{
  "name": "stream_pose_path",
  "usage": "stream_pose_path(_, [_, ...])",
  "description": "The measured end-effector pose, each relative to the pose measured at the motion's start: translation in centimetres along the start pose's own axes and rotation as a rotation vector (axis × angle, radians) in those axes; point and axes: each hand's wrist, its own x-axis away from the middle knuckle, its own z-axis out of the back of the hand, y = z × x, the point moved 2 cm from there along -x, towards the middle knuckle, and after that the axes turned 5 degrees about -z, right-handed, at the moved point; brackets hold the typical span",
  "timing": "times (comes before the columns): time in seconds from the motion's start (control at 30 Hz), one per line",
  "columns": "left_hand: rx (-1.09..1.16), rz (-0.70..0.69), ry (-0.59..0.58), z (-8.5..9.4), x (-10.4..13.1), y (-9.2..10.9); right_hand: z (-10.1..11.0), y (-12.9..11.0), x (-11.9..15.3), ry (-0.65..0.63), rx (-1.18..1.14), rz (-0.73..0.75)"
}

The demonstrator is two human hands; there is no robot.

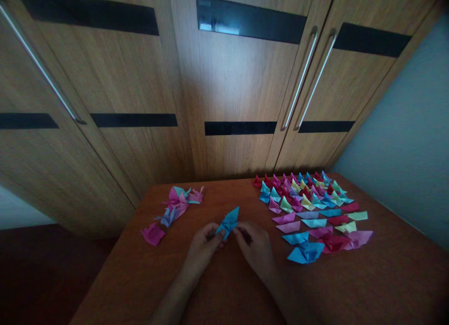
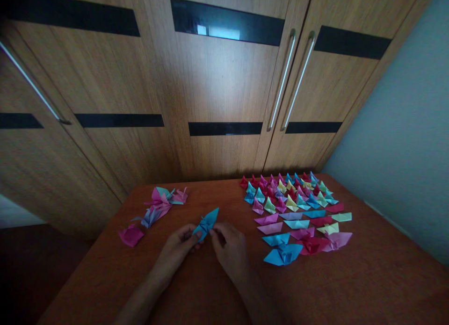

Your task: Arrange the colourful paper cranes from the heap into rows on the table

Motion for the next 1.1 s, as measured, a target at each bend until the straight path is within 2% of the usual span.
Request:
stream_pose_path(0.1, [0.023, 0.001, -0.052, -0.3, 0.1, 0.2, 0.5, 0.1, -0.2, 0.051, 0.031, -0.008])
stream_pose_path(0.23, [0.079, -0.008, -0.121, -0.6, 0.5, 0.8, 1.9, -0.1, -0.4, 0.225, 0.052, 0.03])
stream_pose_path(0.37, [0.089, -0.008, -0.16, -0.8, 0.7, 0.9, 5.6, -0.5, 0.7, 0.444, 0.144, 0.065])
stream_pose_path(0.43, [0.07, -0.009, -0.17, -0.9, 0.7, 0.7, 8.8, -0.3, 2.0, 0.559, 0.259, 0.053])
stream_pose_path(0.5, [0.043, -0.005, -0.166, -1.0, 0.6, 0.5, 12.9, 0.6, 3.7, 0.68, 0.392, 0.004])
stream_pose_path(0.57, [0.013, -0.002, -0.167, -1.1, 0.5, 0.3, 17.6, 2.4, 5.7, 0.797, 0.523, -0.113])
stream_pose_path(0.67, [-0.022, -0.014, -0.198, -1.5, 0.5, 0.0, 24.8, 6.4, 8.7, 0.977, 0.656, -0.319])
stream_pose_path(0.77, [-0.05, -0.042, -0.221, -1.7, 0.4, -0.4, 30.2, 11.2, 11.4, 0.911, 0.798, -0.533])
stream_pose_path(0.87, [-0.086, -0.049, -0.212, -1.8, 0.2, -0.7, 33.0, 15.7, 13.2, 0.774, 0.864, -0.624])
stream_pose_path(0.97, [-0.094, -0.04, -0.201, -1.8, 0.1, -0.8, 33.6, 18.9, 13.4, 0.652, 0.873, -0.666])
stream_pose_path(1.1, [-0.093, -0.039, -0.186, -1.8, 0.1, -0.6, 33.0, 20.5, 11.9, 0.585, 0.86, -0.654])
